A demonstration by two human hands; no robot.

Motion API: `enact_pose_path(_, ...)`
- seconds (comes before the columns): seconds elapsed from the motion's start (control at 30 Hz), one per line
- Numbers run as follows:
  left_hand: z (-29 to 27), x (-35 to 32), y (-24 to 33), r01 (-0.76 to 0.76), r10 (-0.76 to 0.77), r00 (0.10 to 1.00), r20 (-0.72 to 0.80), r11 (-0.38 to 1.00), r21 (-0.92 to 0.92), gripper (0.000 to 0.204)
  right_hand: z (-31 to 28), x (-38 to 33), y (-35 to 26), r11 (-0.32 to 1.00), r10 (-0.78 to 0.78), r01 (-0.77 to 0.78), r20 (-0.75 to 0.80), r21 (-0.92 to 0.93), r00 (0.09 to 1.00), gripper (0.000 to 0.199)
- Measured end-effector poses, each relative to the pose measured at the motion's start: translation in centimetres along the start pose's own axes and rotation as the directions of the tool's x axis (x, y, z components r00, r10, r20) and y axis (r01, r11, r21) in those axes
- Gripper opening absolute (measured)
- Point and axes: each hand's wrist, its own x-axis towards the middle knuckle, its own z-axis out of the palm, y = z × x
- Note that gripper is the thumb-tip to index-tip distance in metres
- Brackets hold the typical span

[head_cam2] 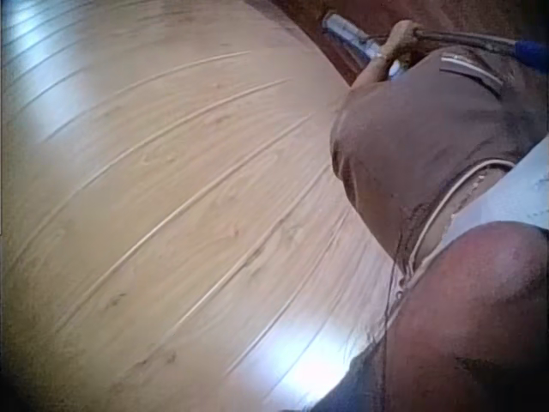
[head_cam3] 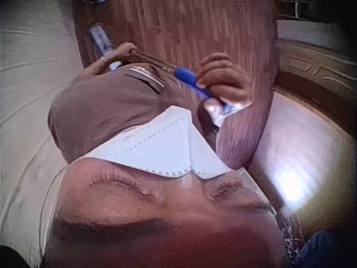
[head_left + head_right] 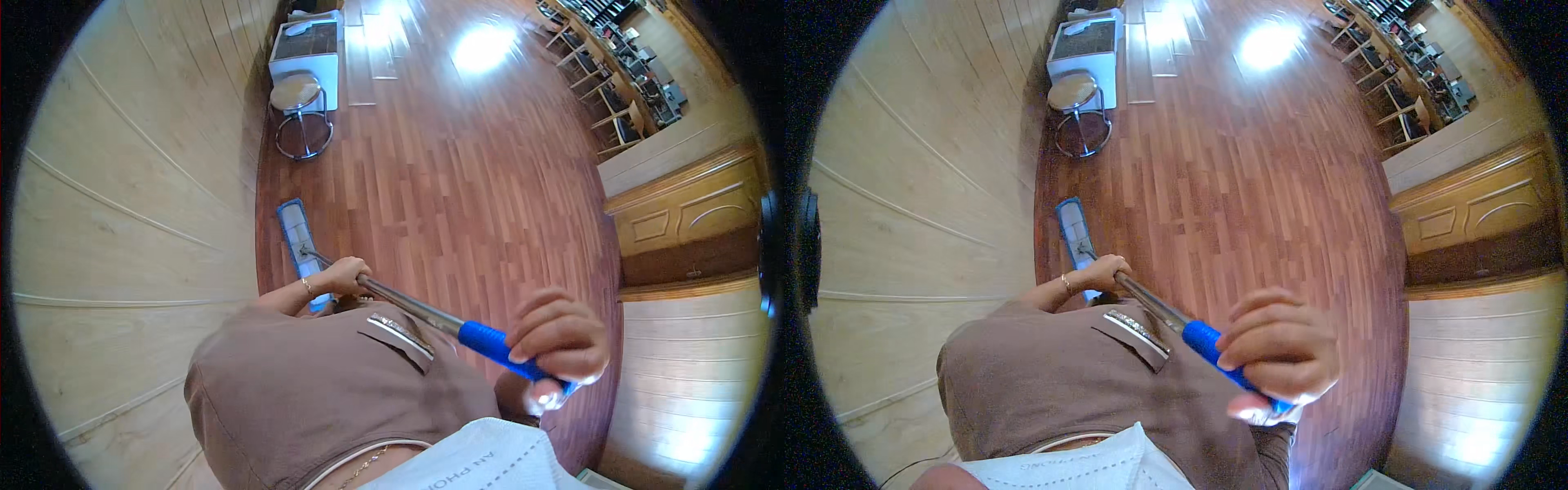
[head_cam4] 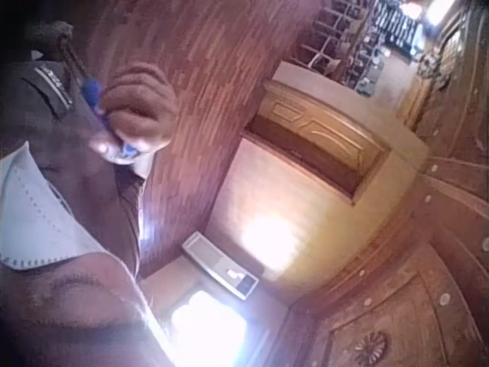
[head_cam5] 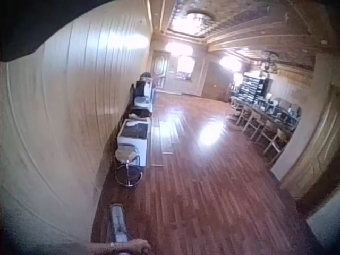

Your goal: Mop the wooden floor of a large hall or dining room.

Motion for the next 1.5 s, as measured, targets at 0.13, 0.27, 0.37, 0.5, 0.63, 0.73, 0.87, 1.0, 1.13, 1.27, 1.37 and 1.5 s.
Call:
enact_pose_path(0.13, -0.2, -1.0, -0.6, 0.086, -0.089, 0.993, 0.074, 0.995, 0.051, 0.023, 1.4, -1.7, 0.6, 0.996, 0.050, -0.048, -0.018, 0.071, 0.999, 0.033)
enact_pose_path(0.27, 0.5, -1.1, -2.6, 0.147, -0.148, 0.987, 0.057, 0.989, 0.013, 0.021, 2.0, -4.8, 2.1, 0.962, 0.211, -0.170, -0.189, 0.213, 0.959, 0.028)
enact_pose_path(0.37, -0.7, 0.0, -1.3, 0.222, -0.232, 0.969, 0.085, 0.969, 0.109, 0.018, 1.7, -6.4, 1.7, 0.937, 0.312, -0.267, -0.195, 0.226, 0.930, 0.023)
enact_pose_path(0.5, 0.8, 1.4, -2.1, 0.201, -0.213, 0.973, 0.086, 0.972, 0.125, 0.017, 1.0, -7.8, 0.4, 0.896, 0.438, -0.390, -0.271, 0.215, 0.857, 0.024)
enact_pose_path(0.63, 2.5, 4.2, 0.0, 0.167, -0.185, 0.975, 0.125, 0.975, 0.146, 0.024, -1.5, -9.4, -1.9, 0.880, 0.474, -0.455, -0.314, 0.138, 0.823, 0.028)
enact_pose_path(0.73, 4.6, 7.2, 2.0, 0.126, -0.136, 0.988, 0.075, 0.984, 0.130, 0.032, -4.9, -10.2, -3.7, 0.894, 0.443, -0.445, -0.257, 0.052, 0.859, 0.034)
enact_pose_path(0.87, 5.8, 13.4, 7.1, -0.048, 0.042, 0.988, 0.152, 0.998, 0.035, 0.028, -11.7, -10.3, -7.0, 0.923, 0.383, -0.378, 0.067, -0.077, 0.921, 0.027)
enact_pose_path(1.0, 8.4, 19.2, 10.0, -0.239, 0.249, 0.918, 0.309, 0.969, -0.069, 0.032, -14.4, -12.0, -9.2, 0.955, 0.275, -0.230, 0.265, -0.188, 0.924, 0.022)
enact_pose_path(1.13, 11.3, 23.4, 12.2, -0.451, 0.436, 0.809, 0.394, 0.890, -0.059, 0.039, -15.4, -14.8, -9.1, 0.986, 0.086, -0.114, 0.219, 0.120, 0.972, 0.013)
enact_pose_path(1.27, 11.9, 27.0, 14.0, -0.560, 0.578, 0.724, 0.377, 0.811, -0.168, 0.040, -15.4, -16.3, -9.7, 0.981, 0.075, -0.083, 0.052, 0.175, 0.996, 0.013)
enact_pose_path(1.37, 11.6, 29.2, 15.1, -0.431, 0.412, 0.849, 0.331, 0.902, -0.019, 0.025, -14.8, -17.5, -7.6, 0.974, 0.131, -0.113, -0.078, 0.196, 0.988, 0.015)
enact_pose_path(1.5, 13.2, 32.7, 7.6, -0.361, 0.362, 0.924, 0.125, 0.932, -0.032, 0.020, -14.2, -17.6, -1.5, 0.914, 0.184, -0.127, -0.114, 0.386, 0.976, 0.021)
